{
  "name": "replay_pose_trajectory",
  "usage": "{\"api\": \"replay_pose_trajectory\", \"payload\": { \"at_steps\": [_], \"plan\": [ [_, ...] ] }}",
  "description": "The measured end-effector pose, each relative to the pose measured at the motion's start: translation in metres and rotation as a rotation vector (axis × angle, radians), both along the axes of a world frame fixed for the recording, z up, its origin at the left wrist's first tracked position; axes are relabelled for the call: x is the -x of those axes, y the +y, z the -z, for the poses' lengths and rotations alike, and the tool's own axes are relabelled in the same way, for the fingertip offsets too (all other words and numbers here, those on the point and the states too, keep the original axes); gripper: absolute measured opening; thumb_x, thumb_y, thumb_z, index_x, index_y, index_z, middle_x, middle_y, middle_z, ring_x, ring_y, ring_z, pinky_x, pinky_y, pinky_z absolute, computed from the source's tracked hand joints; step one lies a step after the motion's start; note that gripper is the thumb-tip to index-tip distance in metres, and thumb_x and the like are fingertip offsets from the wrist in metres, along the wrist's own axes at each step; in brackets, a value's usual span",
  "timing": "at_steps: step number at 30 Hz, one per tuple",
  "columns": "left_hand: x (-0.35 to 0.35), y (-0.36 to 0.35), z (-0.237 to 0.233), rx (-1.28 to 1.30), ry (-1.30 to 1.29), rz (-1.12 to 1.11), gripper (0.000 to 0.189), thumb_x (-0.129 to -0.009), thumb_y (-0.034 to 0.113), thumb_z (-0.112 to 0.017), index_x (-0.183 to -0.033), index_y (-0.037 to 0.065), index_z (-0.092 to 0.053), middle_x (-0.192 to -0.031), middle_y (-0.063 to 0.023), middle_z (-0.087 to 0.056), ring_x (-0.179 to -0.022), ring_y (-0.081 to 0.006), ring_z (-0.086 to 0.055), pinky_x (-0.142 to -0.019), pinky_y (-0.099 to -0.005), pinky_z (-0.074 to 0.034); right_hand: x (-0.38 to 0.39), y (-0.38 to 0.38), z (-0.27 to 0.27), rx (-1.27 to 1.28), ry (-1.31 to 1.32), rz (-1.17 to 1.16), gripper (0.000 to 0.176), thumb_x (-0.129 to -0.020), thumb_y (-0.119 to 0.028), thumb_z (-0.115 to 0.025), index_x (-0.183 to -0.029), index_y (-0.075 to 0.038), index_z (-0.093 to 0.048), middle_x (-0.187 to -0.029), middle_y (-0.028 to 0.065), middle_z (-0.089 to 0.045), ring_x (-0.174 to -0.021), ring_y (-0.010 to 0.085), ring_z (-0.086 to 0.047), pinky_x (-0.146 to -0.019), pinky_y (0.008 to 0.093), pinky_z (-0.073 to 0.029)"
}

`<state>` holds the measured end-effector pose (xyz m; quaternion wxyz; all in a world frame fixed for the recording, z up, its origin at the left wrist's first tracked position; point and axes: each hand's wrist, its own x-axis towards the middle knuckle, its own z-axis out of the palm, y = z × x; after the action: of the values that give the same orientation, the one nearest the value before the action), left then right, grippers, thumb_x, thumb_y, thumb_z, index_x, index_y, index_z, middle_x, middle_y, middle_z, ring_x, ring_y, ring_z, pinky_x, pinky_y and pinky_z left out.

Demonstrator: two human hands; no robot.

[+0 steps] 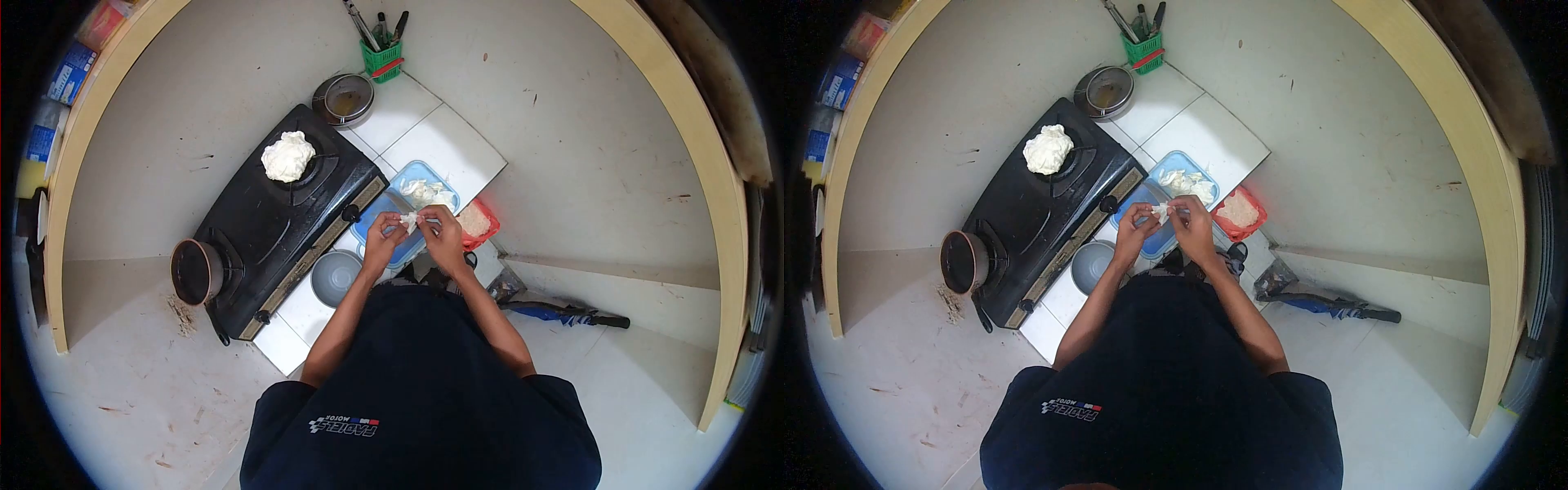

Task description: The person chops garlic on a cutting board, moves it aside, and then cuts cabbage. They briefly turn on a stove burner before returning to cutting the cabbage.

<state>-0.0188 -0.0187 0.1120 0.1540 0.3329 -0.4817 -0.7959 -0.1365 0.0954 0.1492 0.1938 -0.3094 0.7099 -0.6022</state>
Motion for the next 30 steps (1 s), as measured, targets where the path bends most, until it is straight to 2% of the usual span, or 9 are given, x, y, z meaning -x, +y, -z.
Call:
{"api": "replay_pose_trajectory", "payload": {
  "at_steps": [4, 6, 7, 9, 13, 19, 21, 25, 30],
  "plan": [
    [0.002, 0.005, -0.001, -0.005, 0.006, -0.028, 0.023, -0.097, 0.004, -0.064, -0.119, 0.004, -0.056, -0.11, -0.0062, -0.061, -0.105, -0.0138, -0.062, -0.091, -0.0302, -0.057, -0.005, 0.001, 0.0, 0.038, 0.114, -0.019, 0.014, -0.092, 0.002, -0.066, -0.106, 0.003, -0.066, -0.102, 0.0107, -0.064, -0.087, 0.0169, -0.069, -0.07, 0.0283, -0.058],
    [0.003, 0.007, 0.001, -0.015, 0.029, -0.064, 0.025, -0.096, 0.002, -0.064, -0.12, 0.004, -0.056, -0.109, -0.0063, -0.061, -0.099, -0.0138, -0.064, -0.082, -0.0262, -0.055, -0.006, 0.004, -0.002, -0.006, 0.271, -0.037, 0.016, -0.089, 0.003, -0.068, -0.105, 0.002, -0.067, -0.101, 0.0121, -0.064, -0.079, 0.0189, -0.069, -0.064, 0.0289, -0.056],
    [0.003, 0.008, 0.003, -0.015, 0.03, -0.064, 0.025, -0.096, 0.002, -0.064, -0.12, 0.004, -0.056, -0.109, -0.0063, -0.061, -0.099, -0.0138, -0.064, -0.082, -0.0262, -0.055, -0.007, 0.005, -0.003, -0.006, 0.272, -0.036, 0.016, -0.089, 0.003, -0.068, -0.105, 0.002, -0.067, -0.101, 0.0121, -0.064, -0.079, 0.0189, -0.069, -0.064, 0.0289, -0.056],
    [0.004, 0.009, 0.005, 0.03, 0.041, -0.047, 0.024, -0.096, 0.002, -0.063, -0.119, 0.002, -0.057, -0.108, -0.0064, -0.061, -0.099, -0.0131, -0.063, -0.082, -0.0255, -0.054, -0.011, 0.005, -0.005, -0.097, 0.218, -0.039, 0.015, -0.087, 0.003, -0.067, -0.102, 0.003, -0.066, -0.101, 0.0169, -0.061, -0.085, 0.0307, -0.069, -0.072, 0.0358, -0.058],
    [0.009, 0.015, 0.0, 0.177, 0.055, -0.05, 0.021, -0.097, 0.003, -0.063, -0.117, 0.002, -0.057, -0.108, -0.0063, -0.061, -0.099, -0.0121, -0.062, -0.083, -0.0252, -0.053, -0.014, 0.001, -0.004, -0.074, 0.219, 0.021, 0.016, -0.086, 0.003, -0.068, -0.103, 0.003, -0.066, -0.098, 0.0167, -0.061, -0.085, 0.0311, -0.069, -0.072, 0.0371, -0.058],
    [0.009, 0.018, -0.003, -0.094, 0.113, -0.147, 0.018, -0.099, 0.009, -0.064, -0.114, 0.001, -0.059, -0.105, -0.0053, -0.061, -0.103, -0.0142, -0.062, -0.092, -0.0308, -0.053, -0.017, -0.002, 0.0, -0.049, 0.234, 0.063, 0.017, -0.087, 0.003, -0.068, -0.104, 0.002, -0.065, -0.097, 0.0164, -0.063, -0.085, 0.0301, -0.07, -0.075, 0.0373, -0.058],
    [0.008, 0.014, -0.003, -0.187, 0.168, -0.172, 0.019, -0.1, 0.008, -0.063, -0.116, 0.0, -0.058, -0.108, -0.0073, -0.064, -0.106, -0.0165, -0.063, -0.095, -0.0338, -0.053, -0.018, -0.005, 0.002, 0.02, 0.255, 0.102, 0.02, -0.086, 0.004, -0.071, -0.105, 0.002, -0.066, -0.096, 0.014, -0.067, -0.083, 0.0232, -0.071, -0.069, 0.0316, -0.058],
    [0.007, 0.01, -0.004, -0.363, 0.233, -0.168, 0.021, -0.1, 0.005, -0.061, -0.119, -0.001, -0.058, -0.114, -0.0101, -0.066, -0.11, -0.0187, -0.064, -0.097, -0.0342, -0.054, -0.019, -0.006, 0.0, 0.028, 0.292, 0.111, 0.022, -0.086, 0.003, -0.071, -0.108, 0.001, -0.067, -0.098, 0.0145, -0.069, -0.085, 0.0229, -0.072, -0.07, 0.0311, -0.059],
    [0.001, 0.007, 0.007, -0.564, 0.275, -0.151, 0.029, -0.099, 0.003, -0.06, -0.128, -0.002, -0.054, -0.118, -0.0111, -0.063, -0.11, -0.019, -0.065, -0.1, -0.0277, -0.054, -0.019, -0.005, 0.001, -0.017, 0.297, 0.06, 0.023, -0.086, 0.001, -0.072, -0.109, 0.0, -0.07, -0.103, 0.0167, -0.069, -0.088, 0.0245, -0.073, -0.073, 0.032, -0.059]
  ]
}}
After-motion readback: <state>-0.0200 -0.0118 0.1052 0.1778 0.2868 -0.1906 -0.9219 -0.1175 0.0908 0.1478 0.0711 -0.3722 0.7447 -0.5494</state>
